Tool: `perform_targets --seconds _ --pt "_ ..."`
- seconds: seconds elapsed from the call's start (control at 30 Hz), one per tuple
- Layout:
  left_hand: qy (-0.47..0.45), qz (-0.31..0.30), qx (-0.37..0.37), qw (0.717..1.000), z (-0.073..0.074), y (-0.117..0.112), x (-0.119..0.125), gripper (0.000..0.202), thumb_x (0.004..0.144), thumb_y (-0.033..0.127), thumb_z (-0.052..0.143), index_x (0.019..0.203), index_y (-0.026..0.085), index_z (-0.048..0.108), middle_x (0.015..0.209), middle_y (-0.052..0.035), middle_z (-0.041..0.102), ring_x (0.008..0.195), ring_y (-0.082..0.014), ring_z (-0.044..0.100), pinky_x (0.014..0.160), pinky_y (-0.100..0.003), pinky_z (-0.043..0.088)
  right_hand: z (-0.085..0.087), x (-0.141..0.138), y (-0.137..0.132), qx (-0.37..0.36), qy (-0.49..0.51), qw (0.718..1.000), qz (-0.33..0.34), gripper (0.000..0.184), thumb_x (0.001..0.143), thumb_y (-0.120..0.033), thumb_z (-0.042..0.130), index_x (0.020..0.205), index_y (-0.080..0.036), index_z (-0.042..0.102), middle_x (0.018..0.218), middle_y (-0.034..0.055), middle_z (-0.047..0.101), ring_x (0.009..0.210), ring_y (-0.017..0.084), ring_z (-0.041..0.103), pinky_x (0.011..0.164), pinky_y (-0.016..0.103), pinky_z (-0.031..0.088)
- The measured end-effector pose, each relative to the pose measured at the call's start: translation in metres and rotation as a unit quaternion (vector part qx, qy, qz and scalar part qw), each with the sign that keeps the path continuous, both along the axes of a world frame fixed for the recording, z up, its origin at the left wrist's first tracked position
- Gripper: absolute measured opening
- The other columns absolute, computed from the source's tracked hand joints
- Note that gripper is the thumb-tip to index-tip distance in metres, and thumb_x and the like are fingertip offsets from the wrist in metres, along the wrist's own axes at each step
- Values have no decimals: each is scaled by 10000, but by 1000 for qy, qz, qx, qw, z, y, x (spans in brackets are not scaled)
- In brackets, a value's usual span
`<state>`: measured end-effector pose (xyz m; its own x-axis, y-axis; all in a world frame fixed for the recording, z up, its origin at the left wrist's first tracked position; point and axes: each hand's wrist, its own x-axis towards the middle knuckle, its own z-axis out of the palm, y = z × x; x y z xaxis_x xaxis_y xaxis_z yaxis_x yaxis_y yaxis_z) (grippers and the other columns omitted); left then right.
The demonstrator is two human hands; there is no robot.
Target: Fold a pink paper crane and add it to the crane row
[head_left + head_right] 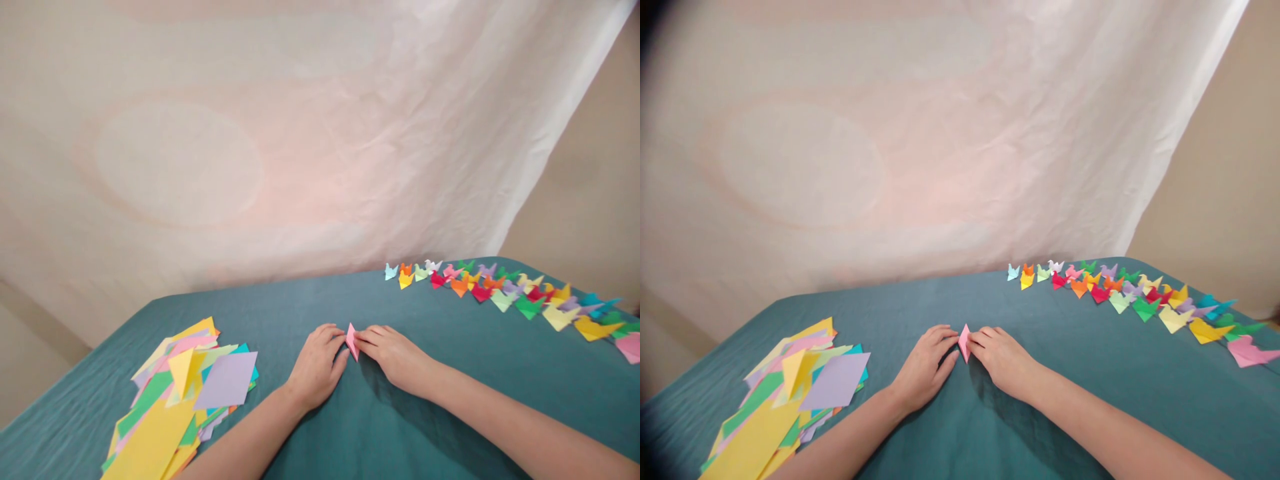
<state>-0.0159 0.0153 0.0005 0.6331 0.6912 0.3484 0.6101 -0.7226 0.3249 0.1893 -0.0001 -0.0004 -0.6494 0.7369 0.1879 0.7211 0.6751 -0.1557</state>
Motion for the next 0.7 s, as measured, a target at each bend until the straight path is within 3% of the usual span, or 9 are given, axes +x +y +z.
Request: perform_targets --seconds 0.33,0.7 --pt "-10 -34 -16 999 5 -1 -1 300 909 262 412 1185 194 508 1174 -82 527 1166 -217 424 1034 -420 339 -13 0 7 28 43 999 -1 322 832 -90 456 1114 -161 593 1097 96 597 1034 202 481 889 351 408" --pt "26 -65 -32 997 9 -2 0 396 896 307 439 1274 191 421 1248 -89 490 1219 -219 379 1063 -425 299 -18 3 7 44 44 998 0 345 847 -108 461 1172 -162 564 1149 93 581 1053 203 474 896 358 409"
